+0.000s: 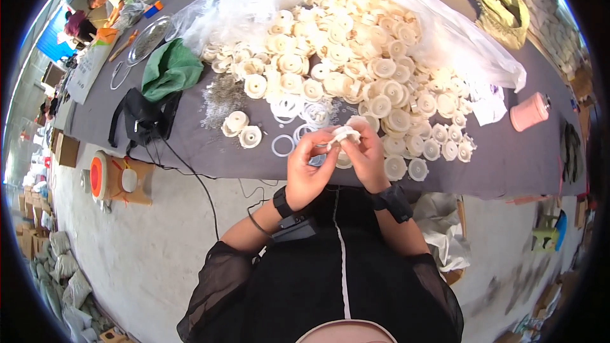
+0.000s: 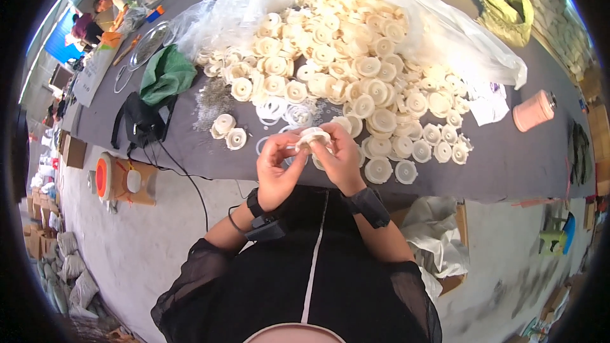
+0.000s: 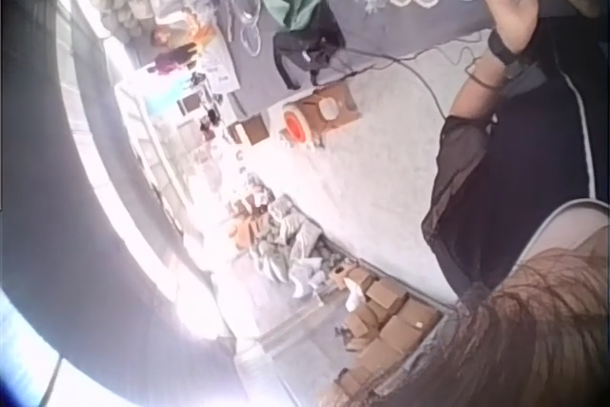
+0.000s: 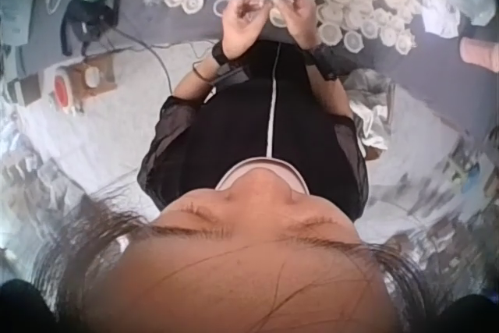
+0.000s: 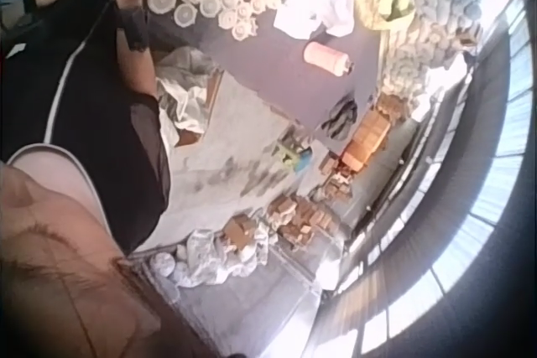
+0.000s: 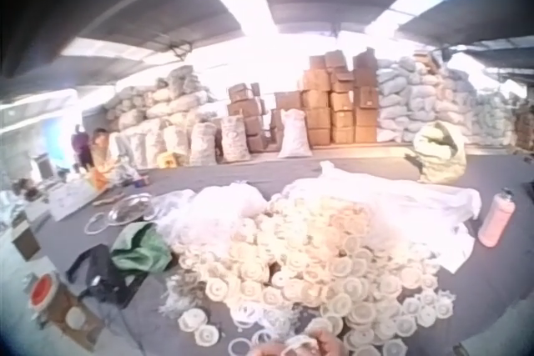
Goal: Assembling small plastic components by inserting clear plastic pins into white flower-shaped bases.
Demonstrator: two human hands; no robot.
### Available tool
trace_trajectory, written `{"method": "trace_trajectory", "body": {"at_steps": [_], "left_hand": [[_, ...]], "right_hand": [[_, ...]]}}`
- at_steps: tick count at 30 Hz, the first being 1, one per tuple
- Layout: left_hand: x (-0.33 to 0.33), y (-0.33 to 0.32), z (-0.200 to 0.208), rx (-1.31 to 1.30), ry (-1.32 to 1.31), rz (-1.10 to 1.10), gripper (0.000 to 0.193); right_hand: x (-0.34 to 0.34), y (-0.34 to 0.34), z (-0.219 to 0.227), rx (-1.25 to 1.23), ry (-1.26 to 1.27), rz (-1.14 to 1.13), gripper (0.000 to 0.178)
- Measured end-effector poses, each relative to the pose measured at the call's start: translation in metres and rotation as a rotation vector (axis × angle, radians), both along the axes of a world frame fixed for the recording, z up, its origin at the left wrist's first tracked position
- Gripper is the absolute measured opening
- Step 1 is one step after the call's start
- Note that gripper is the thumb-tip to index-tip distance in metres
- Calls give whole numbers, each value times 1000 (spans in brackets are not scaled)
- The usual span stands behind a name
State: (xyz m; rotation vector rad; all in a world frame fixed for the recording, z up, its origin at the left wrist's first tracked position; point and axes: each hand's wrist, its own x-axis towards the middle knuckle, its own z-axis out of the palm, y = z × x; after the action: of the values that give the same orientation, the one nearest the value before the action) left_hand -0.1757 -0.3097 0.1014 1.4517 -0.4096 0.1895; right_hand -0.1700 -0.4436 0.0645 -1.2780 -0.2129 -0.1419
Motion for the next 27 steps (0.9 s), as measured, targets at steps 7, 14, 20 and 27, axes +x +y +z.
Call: {"method": "trace_trajectory", "body": {"at_steps": [7, 14, 20, 27], "left_hand": [[20, 35, -5, 115, -67, -183, 22], [128, 204, -53, 117, 114, 603, 16], [180, 286, -115, 1044, 92, 794, 19], [176, 264, -92, 885, 10, 742, 11]], "right_hand": [[-2, -5, -9, -147, -35, 12, 23], [7, -12, -5, 299, 81, -163, 19], [4, -6, 2, 418, 146, -115, 18], [-8, -12, 10, -152, -26, -265, 20]]}}
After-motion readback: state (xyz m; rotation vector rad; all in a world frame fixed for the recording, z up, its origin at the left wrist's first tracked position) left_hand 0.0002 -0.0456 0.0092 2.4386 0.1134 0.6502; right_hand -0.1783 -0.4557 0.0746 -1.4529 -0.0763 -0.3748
